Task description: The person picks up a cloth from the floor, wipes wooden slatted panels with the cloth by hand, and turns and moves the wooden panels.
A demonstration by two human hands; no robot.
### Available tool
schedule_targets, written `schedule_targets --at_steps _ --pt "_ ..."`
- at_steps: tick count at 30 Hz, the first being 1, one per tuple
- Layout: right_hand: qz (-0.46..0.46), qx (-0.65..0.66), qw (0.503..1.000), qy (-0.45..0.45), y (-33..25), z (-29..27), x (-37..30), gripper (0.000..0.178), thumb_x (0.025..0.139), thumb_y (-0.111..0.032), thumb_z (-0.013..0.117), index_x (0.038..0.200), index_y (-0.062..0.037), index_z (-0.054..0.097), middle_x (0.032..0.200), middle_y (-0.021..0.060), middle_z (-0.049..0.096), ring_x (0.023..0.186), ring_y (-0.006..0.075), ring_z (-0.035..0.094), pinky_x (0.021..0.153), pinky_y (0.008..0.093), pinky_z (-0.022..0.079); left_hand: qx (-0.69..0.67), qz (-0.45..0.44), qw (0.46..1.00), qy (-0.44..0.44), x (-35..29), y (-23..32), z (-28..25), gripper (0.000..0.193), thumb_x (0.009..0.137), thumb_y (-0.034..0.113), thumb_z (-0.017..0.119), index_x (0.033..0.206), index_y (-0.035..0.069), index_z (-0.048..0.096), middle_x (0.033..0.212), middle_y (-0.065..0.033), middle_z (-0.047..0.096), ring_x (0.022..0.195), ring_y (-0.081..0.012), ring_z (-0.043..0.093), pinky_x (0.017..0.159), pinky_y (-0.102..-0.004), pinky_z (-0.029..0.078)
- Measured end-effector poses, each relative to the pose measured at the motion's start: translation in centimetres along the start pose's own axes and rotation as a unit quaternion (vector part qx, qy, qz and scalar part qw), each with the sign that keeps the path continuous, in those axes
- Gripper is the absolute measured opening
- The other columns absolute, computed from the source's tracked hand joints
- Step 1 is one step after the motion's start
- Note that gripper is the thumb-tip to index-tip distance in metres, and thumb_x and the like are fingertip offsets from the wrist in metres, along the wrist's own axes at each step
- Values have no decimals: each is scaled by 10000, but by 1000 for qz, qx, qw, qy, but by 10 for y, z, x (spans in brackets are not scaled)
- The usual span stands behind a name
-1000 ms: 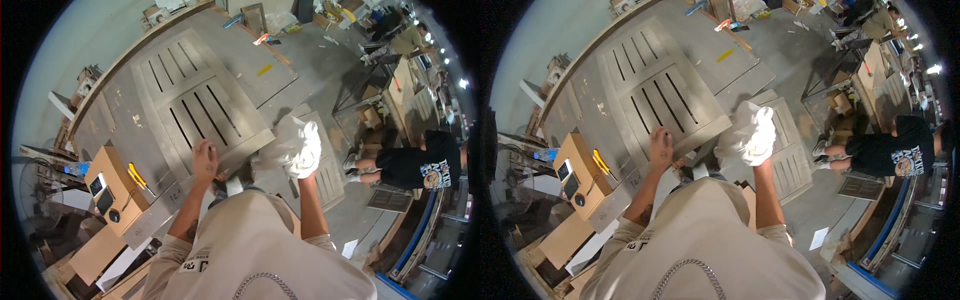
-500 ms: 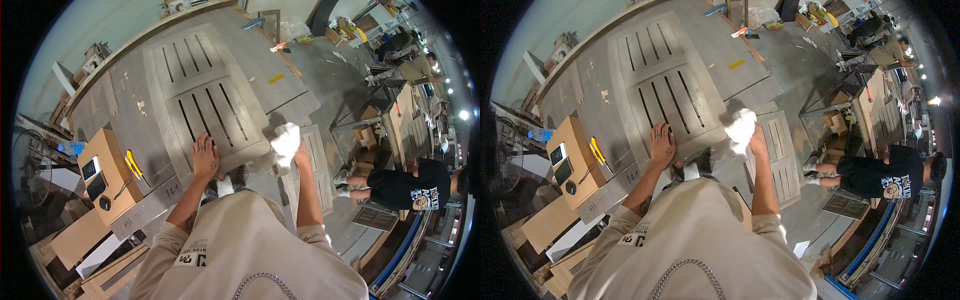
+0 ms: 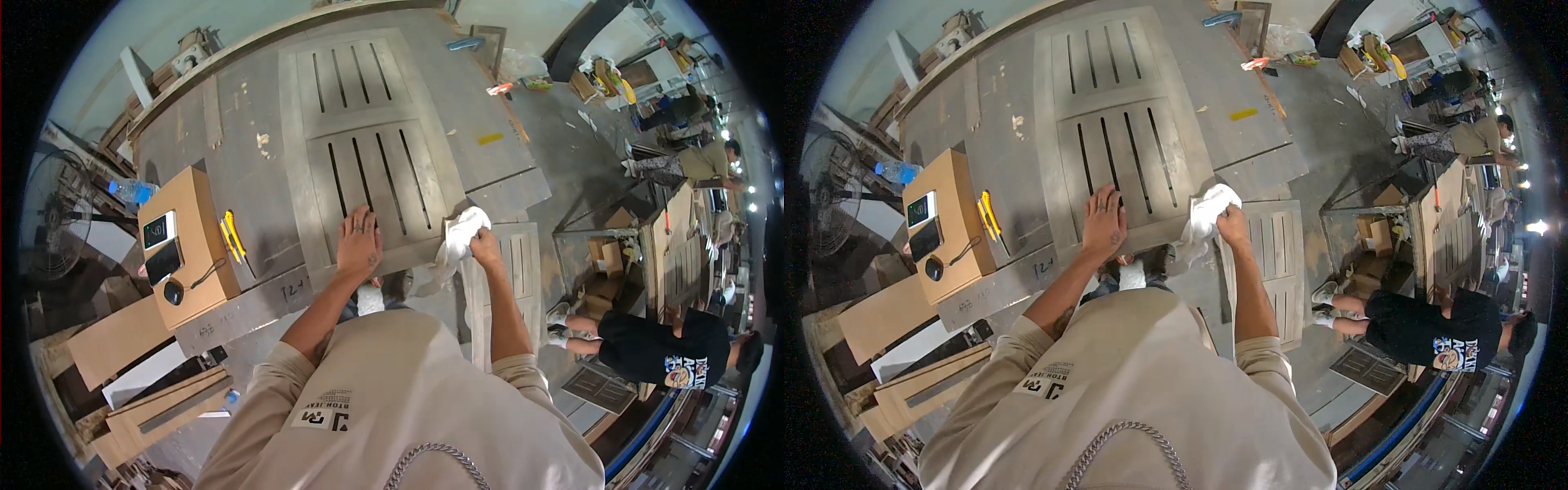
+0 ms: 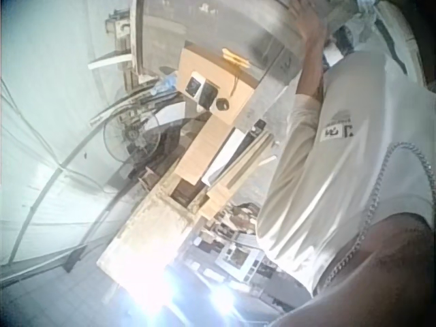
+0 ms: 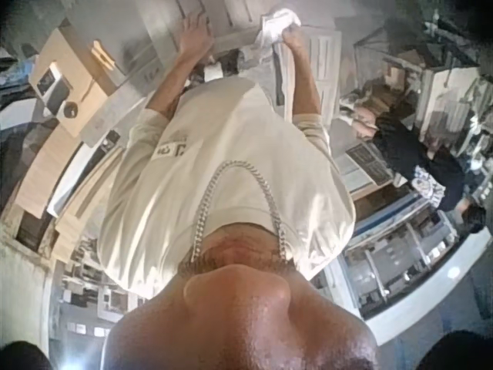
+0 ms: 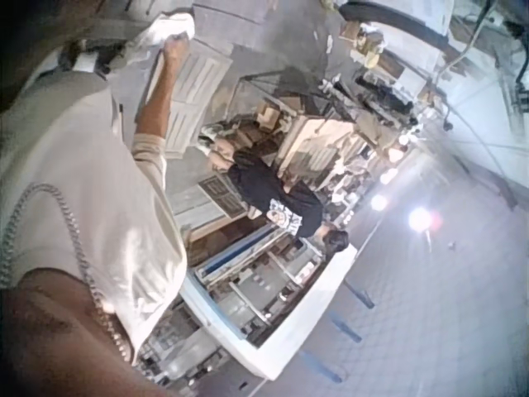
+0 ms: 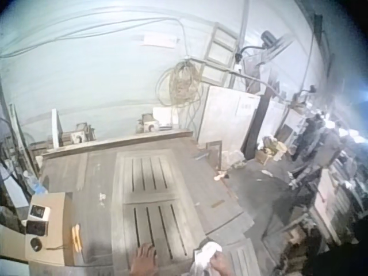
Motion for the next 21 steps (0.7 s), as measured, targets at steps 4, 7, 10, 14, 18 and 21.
schedule_targets --at_steps 4,7,10,14,18,21 --pt "41 -37 998 -14 3 4 -3 308 733 -178 530 902 69 598 988 322 599 970 434 591 811 456 469 -29 9 1000 4 -3 -4 4 370 876 168 515 1206 3 480 1310 -146 426 1218 -352 395 1035 -456 314" --pt "2 -60 998 32 6 10 -5 312 748 -143 490 940 74 606 955 314 623 942 454 598 816 462 475 13 -5 1000 -10 -5 -4 7 371 875 166 519 1207 6 478 1313 -142 419 1223 -347 389 1045 -454 308" --pt "6 -51 998 42 1 6 -5 319 763 -147 490 950 89 597 948 318 621 942 456 596 811 469 474 18 -8 1000 -7 -7 -4 0 360 873 154 511 1199 3 501 1310 -139 431 1234 -340 386 1036 -455 312" --pt "16 -63 995 75 -5 -1 -8 328 820 -189 502 922 108 597 922 322 619 928 468 588 801 488 472 -8 2 1000 -2 -2 1 0 356 869 146 516 1194 3 491 1299 -135 431 1227 -336 389 1026 -457 317" --pt "7 -106 985 133 -24 -4 -25 274 844 -163 516 853 93 615 860 329 607 844 455 613 731 479 495 -33 16 999 24 -6 -4 -4 332 873 127 511 1178 -3 490 1277 -151 447 1209 -352 414 1008 -457 345" --pt "130 10 952 277 4 -22 -60 256 832 -133 522 839 98 631 775 265 649 745 369 657 673 430 503 -146 -9 987 63 -6 -12 -12 305 881 112 509 1164 -3 508 1213 -166 502 1122 -376 491 952 -439 409"
Point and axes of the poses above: each hand's wrist, its own x-axis towards the middle knuckle, its own z-axis out of the palm, y = z × x, the point moved 6 cm from there along x, towards the middle knuckle
